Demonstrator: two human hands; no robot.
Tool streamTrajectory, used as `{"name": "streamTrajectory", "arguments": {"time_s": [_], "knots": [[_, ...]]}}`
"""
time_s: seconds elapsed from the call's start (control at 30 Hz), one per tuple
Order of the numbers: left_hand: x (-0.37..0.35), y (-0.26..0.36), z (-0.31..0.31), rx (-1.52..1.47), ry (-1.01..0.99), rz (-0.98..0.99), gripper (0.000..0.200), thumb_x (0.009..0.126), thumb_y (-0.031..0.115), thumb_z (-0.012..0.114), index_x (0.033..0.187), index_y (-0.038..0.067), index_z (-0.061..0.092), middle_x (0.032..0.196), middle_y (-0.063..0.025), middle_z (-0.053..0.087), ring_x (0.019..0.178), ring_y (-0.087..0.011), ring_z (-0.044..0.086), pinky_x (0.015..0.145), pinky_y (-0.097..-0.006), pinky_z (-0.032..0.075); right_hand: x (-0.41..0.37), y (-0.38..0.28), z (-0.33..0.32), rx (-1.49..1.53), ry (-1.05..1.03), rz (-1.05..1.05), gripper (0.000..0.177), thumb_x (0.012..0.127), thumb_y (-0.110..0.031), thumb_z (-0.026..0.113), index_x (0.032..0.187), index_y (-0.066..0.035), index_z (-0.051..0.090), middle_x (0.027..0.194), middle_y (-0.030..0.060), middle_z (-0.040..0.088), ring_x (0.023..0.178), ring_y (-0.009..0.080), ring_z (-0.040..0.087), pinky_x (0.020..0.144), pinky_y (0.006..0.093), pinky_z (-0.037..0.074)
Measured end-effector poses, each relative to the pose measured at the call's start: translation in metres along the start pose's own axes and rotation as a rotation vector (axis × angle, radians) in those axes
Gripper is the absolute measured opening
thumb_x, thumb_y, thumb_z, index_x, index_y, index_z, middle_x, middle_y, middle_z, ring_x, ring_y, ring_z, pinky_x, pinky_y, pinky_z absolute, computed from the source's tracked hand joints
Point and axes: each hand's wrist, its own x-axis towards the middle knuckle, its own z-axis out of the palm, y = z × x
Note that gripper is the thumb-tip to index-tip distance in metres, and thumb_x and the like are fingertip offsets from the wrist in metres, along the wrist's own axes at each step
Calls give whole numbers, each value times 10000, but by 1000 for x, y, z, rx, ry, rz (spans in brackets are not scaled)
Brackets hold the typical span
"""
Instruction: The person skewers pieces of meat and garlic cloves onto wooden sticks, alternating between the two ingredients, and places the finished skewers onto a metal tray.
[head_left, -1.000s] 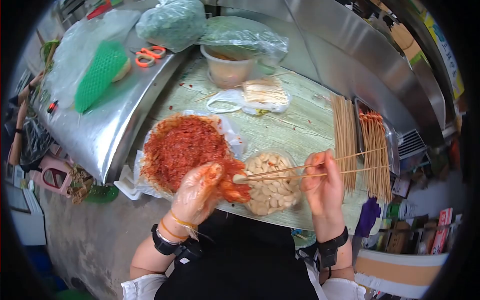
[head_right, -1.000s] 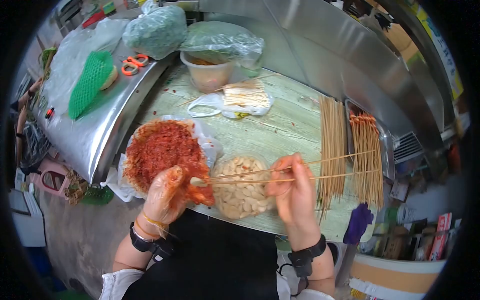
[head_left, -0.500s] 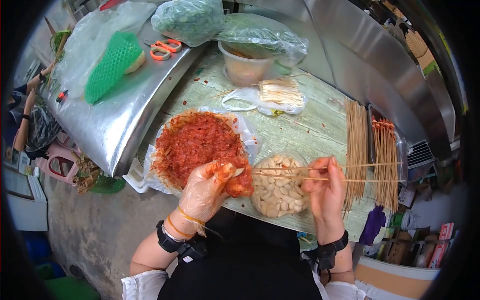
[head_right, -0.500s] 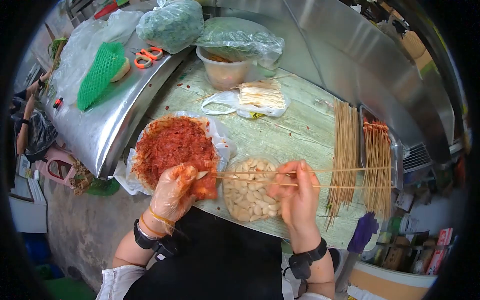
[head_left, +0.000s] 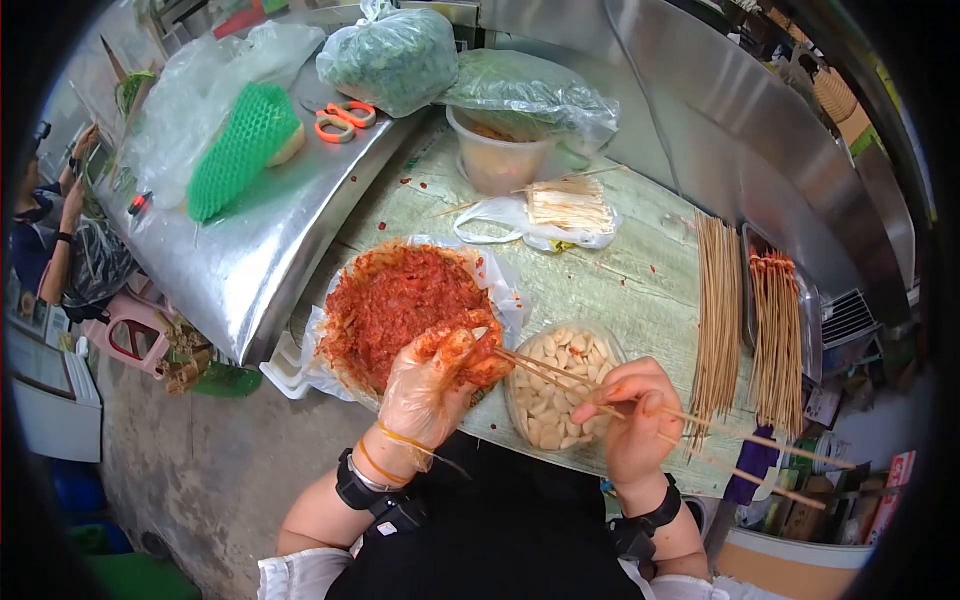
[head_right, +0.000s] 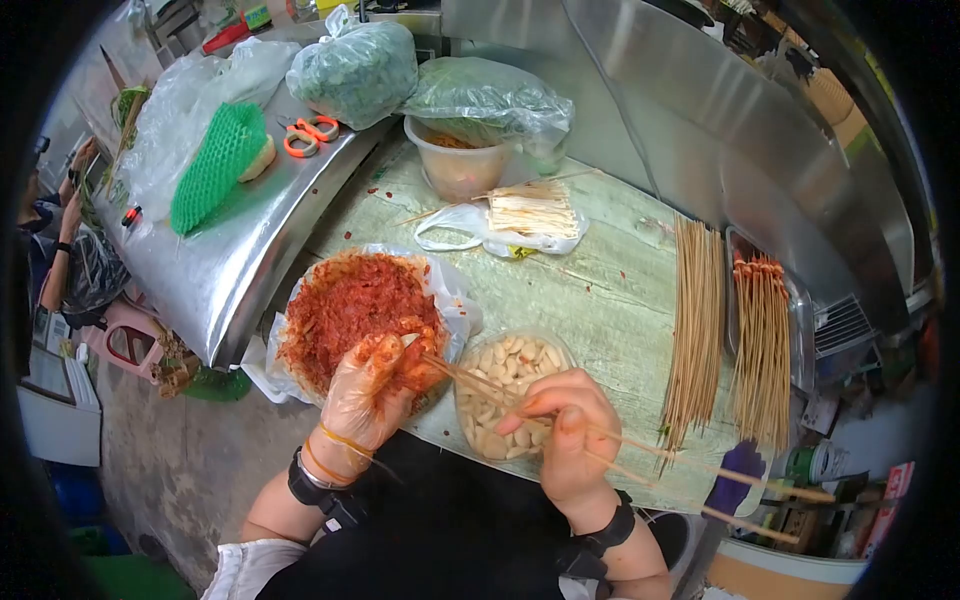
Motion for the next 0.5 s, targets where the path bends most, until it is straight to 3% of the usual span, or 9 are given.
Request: {"name": "streamTrajectory", "arguments": {"time_s": [0.07, 0.1, 0.17, 0.27, 0.33, 0.47, 0.5], "knots": [[0, -1, 3, -14, 7, 2, 348, 882, 155, 619, 1165, -28, 534, 1148, -143, 587, 1031, -245, 591, 902, -403, 491, -2, 6, -4, -239, -117, -161, 388, 990, -330, 354, 853, 2, 498, 808, 148, 485, 537, 205, 585, 512, 290, 500], [0, -1, 5, -33, 8, 0, 338, 888, 146, 609, 1167, -27, 532, 1147, -140, 588, 1030, -245, 591, 900, -400, 492, -3, 3, -2, -240, -117, -166, 388, 990, -330, 354, 853, 2, 498, 808, 148, 485, 537, 205, 585, 512, 290, 500], [0, -2, 7, -52, 6, -1, 328, 893, 137, 599, 1170, -26, 531, 1146, -137, 588, 1028, -246, 591, 898, -397, 493, -4, -4, 5, -340, -100, -209, 335, 984, -291, 381, 872, -52, 586, 760, 94, 623, 696, 198, 601, 620, 307, 490], [-1, -4, 9, -83, 57, 18, 307, 904, 125, 580, 1168, -23, 528, 1136, -135, 591, 1022, -244, 593, 892, -395, 496, -2, -5, 8, -377, -177, -288, 296, 971, -257, 411, 907, -40, 602, 776, 92, 626, 686, 208, 606, 612, 301, 491], [-2, -6, 7, -82, 73, 25, 367, 922, 120, 540, 1242, -39, 457, 1181, -160, 562, 1060, -238, 572, 889, -340, 503, 0, -7, 7, -456, -231, -372, 265, 957, -240, 439, 922, -37, 605, 805, 96, 627, 682, 218, 606, 601, 303, 494], [-3, -7, 8, -89, 66, 61, 340, 930, 117, 523, 1227, -39, 469, 1160, -152, 570, 1051, -228, 577, 889, -337, 507, 3, -11, 10, -526, -386, -539, 168, 894, -172, 536, 948, -31, 610, 877, 111, 623, 675, 242, 613, 555, 315, 506], [-3, -6, 11, -103, 88, 78, 300, 925, 110, 534, 1188, -31, 501, 1126, -150, 588, 1017, -240, 592, 882, -379, 509, 5, -11, 11, -527, -387, -540, 168, 894, -172, 536, 948, -31, 610, 877, 111, 623, 675, 242, 613, 555, 315, 506]]}}
